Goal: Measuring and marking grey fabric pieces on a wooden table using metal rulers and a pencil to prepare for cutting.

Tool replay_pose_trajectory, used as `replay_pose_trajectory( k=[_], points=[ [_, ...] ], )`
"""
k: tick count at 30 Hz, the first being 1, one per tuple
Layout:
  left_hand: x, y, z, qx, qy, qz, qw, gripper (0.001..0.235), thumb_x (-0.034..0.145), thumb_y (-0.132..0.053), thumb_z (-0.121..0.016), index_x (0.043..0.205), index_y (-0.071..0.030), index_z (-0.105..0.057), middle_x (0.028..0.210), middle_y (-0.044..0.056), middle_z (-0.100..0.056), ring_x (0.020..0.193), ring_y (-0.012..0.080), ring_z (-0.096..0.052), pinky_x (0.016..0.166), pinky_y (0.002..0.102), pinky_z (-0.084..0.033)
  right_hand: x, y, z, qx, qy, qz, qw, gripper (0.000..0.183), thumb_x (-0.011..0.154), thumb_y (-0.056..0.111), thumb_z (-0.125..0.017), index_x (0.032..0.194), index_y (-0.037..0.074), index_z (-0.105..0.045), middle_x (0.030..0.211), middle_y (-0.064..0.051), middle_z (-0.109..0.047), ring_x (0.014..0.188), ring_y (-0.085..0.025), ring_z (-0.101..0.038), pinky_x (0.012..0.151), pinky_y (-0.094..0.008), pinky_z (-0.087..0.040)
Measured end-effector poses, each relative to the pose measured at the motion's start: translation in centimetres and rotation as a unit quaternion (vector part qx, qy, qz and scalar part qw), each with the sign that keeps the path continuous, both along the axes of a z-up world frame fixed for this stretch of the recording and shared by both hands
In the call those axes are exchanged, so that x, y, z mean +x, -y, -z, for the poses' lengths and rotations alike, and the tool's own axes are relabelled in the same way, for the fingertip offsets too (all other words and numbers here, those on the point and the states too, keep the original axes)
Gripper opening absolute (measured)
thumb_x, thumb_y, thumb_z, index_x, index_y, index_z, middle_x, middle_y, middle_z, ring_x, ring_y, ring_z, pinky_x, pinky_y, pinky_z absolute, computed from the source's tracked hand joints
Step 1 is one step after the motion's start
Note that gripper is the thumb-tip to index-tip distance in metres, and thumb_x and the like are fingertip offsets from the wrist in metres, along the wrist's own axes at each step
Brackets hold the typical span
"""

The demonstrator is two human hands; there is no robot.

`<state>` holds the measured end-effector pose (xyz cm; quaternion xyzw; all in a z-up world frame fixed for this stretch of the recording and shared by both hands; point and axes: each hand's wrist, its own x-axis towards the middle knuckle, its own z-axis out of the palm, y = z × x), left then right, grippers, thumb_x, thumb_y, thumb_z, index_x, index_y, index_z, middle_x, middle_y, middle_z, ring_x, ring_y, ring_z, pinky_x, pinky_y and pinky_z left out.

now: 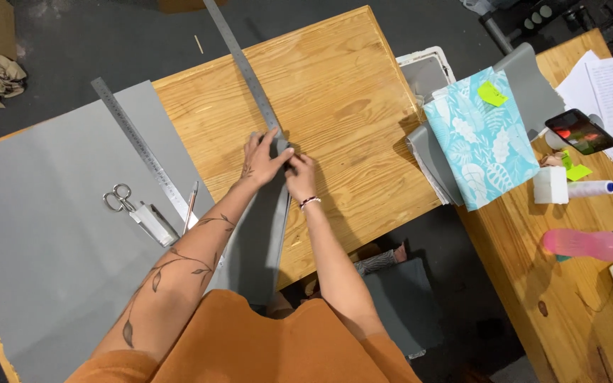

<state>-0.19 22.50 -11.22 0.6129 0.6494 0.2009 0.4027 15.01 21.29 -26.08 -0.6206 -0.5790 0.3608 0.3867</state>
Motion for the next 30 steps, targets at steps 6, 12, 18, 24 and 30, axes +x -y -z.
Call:
replay_pose_trajectory(
  k=[6, 12, 18, 24, 30],
  points=[
    [-0.7, -0.4, 2.0, 0.025, -0.031, -0.015, 0.999, 0.052, 0.087, -0.049, -0.075, 0.135, -0.03, -0.063, 0.143, 0.015, -0.044, 0.135, 0.0429, -0.046, 0.111, 0.05, -0.043, -1.6, 3.1, -8.1, -0.03, 0.027, -0.08, 0.996, 0.049, 0.088, -0.003, -0.049, 0.13, 0.013, -0.068, 0.134, -0.02, -0.06, 0.132, -0.043, -0.052, 0.112, -0.05, -0.042],
    [-2.2, 1.4, -4.0, 0.051, -0.109, 0.073, 0.99, 0.045, 0.095, -0.015, -0.058, 0.139, -0.018, -0.063, 0.145, 0.022, -0.053, 0.13, 0.0394, -0.056, 0.103, 0.048, -0.051, -0.8, 3.4, -10.8, 0.003, -0.035, -0.053, 0.998, 0.051, 0.085, -0.009, -0.048, 0.124, 0.014, -0.072, 0.13, -0.017, -0.066, 0.126, -0.038, -0.058, 0.107, -0.048, -0.047],
    [-4.3, 2.2, -5.0, 0.038, -0.178, 0.073, 0.981, 0.041, 0.097, -0.024, -0.049, 0.134, -0.03, -0.066, 0.135, 0.008, -0.065, 0.119, 0.0323, -0.065, 0.097, 0.05, -0.055, -1.6, 3.7, -12.7, 0.032, -0.067, -0.082, 0.994, 0.05, 0.087, -0.011, -0.05, 0.115, 0.021, -0.076, 0.122, -0.006, -0.072, 0.12, -0.027, -0.064, 0.101, -0.038, -0.052],
    [-6.1, 2.9, -6.6, 0.03, -0.141, 0.074, 0.987, 0.038, 0.098, -0.022, -0.05, 0.132, -0.021, -0.067, 0.125, 0.013, -0.07, 0.115, 0.0391, -0.066, 0.095, 0.054, -0.055, -2.9, 4.0, -14.3, 0.023, -0.09, -0.083, 0.992, 0.047, 0.086, -0.01, -0.055, 0.112, 0.022, -0.078, 0.116, -0.006, -0.074, 0.114, -0.028, -0.067, 0.098, -0.037, -0.055],
    [-5.1, 4.1, -7.5, 0.025, -0.112, 0.04, 0.993, 0.038, 0.096, -0.035, -0.06, 0.13, -0.02, -0.067, 0.125, 0.013, -0.07, 0.119, 0.0362, -0.064, 0.101, 0.053, -0.051, -3.1, 3.9, -14.2, -0.005, -0.105, -0.064, 0.992, 0.039, 0.088, -0.006, -0.057, 0.114, 0.019, -0.073, 0.112, -0.011, -0.075, 0.111, -0.027, -0.069, 0.094, -0.037, -0.057]
  ],
)
